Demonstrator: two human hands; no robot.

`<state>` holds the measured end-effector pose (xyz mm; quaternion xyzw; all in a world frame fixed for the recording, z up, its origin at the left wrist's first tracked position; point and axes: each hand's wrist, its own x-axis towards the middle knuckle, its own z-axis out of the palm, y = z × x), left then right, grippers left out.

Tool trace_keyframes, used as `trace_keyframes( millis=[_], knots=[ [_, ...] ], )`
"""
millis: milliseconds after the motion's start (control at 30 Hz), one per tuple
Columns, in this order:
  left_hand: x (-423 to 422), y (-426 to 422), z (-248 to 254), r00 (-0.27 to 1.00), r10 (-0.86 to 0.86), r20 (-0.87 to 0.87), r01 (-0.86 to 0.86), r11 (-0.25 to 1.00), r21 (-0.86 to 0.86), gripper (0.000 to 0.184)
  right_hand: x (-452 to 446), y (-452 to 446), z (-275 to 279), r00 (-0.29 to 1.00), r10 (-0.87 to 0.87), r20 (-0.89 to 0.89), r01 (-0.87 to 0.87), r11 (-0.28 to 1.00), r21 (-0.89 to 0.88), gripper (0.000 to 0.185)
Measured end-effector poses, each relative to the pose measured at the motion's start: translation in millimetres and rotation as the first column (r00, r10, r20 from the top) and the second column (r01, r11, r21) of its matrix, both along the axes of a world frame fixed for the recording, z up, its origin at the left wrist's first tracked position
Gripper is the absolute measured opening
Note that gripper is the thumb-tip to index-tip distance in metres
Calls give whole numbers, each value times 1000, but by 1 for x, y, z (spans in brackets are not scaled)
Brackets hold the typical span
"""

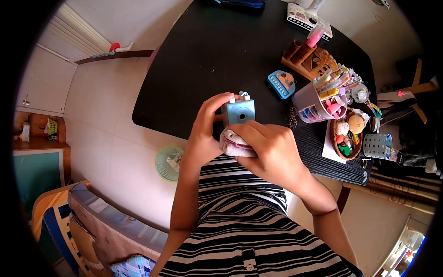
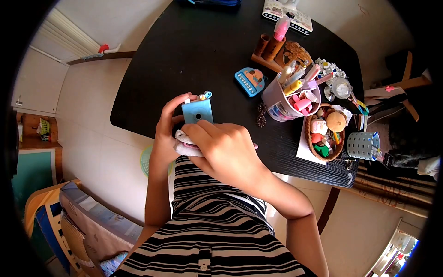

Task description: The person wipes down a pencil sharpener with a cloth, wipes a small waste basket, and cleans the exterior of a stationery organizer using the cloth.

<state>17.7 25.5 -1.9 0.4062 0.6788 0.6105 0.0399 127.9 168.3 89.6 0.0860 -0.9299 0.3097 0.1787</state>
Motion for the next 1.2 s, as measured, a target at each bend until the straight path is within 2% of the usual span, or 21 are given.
trace_keyframes(
  millis=[367,833,967,1167,1200],
  knots=[
    [-2,-1,2,999,-51,-3,51,999,1,97,16,22,-9,997,-78,0,78,997,-16,40],
    [-5,-3,1,995,-93,42,93,996,0,96,-10,32,-1,986,-158,-44,156,986,-55,45],
    [-7,-4,0,997,-74,23,74,997,7,95,-28,32,-1,978,-156,-142,160,987,20,38],
    [-7,-5,-1,996,-84,29,84,996,14,97,-26,28,-3,973,-177,-145,175,984,-26,37],
    [-6,-5,-1,995,-82,50,81,997,16,97,-24,28,-3,982,-158,-103,155,987,-32,38]
  ],
)
